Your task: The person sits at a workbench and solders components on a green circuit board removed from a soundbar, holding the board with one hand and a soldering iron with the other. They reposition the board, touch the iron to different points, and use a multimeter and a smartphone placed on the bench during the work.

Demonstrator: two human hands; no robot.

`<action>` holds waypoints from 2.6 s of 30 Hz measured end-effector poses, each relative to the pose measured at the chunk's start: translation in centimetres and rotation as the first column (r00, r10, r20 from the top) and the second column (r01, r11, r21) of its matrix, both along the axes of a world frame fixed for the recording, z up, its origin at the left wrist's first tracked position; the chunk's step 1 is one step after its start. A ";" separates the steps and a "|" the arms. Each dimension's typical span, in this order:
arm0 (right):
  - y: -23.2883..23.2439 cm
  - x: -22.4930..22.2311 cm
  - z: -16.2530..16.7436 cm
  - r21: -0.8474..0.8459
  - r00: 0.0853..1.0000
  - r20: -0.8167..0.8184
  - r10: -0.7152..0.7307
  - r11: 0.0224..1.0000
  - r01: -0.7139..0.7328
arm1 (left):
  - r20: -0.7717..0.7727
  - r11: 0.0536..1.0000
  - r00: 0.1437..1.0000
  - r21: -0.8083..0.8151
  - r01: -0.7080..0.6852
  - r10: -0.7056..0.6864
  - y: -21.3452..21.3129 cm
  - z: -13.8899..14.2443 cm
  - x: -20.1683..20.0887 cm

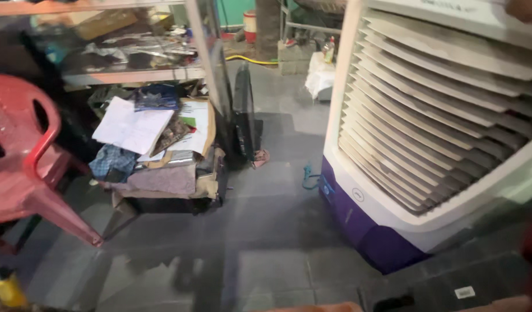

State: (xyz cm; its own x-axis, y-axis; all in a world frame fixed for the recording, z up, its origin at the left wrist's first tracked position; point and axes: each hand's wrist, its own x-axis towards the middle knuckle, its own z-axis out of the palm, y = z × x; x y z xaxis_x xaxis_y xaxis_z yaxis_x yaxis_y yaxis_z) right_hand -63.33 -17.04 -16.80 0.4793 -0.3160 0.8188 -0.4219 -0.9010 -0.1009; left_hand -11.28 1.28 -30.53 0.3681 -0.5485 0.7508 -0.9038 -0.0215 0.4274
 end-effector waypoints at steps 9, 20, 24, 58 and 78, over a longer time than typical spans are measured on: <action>18.9 28.6 -15.7 0.378 0.507 -0.289 0.812 0.583 -0.719 | -0.410 0.977 0.887 0.113 -0.183 0.213 17.3 1.3 4.8; 28.2 58.8 -18.0 0.308 0.423 -0.109 0.900 0.435 -0.846 | -0.813 0.955 0.580 -0.127 -0.269 0.055 32.4 -4.4 12.5; 34.1 66.0 -19.3 0.368 0.254 -0.016 0.967 0.242 -0.898 | -0.790 0.929 0.599 -0.112 -0.352 0.132 35.2 -4.6 14.0; 29.8 71.7 -26.0 0.533 0.418 0.465 0.780 0.130 -0.836 | 0.119 0.588 0.670 0.384 -0.712 0.733 34.6 -3.8 25.0; 27.2 71.0 -27.6 0.576 0.517 0.292 0.805 0.283 -0.767 | -0.024 0.684 0.748 0.425 -0.593 0.663 34.8 -5.7 26.4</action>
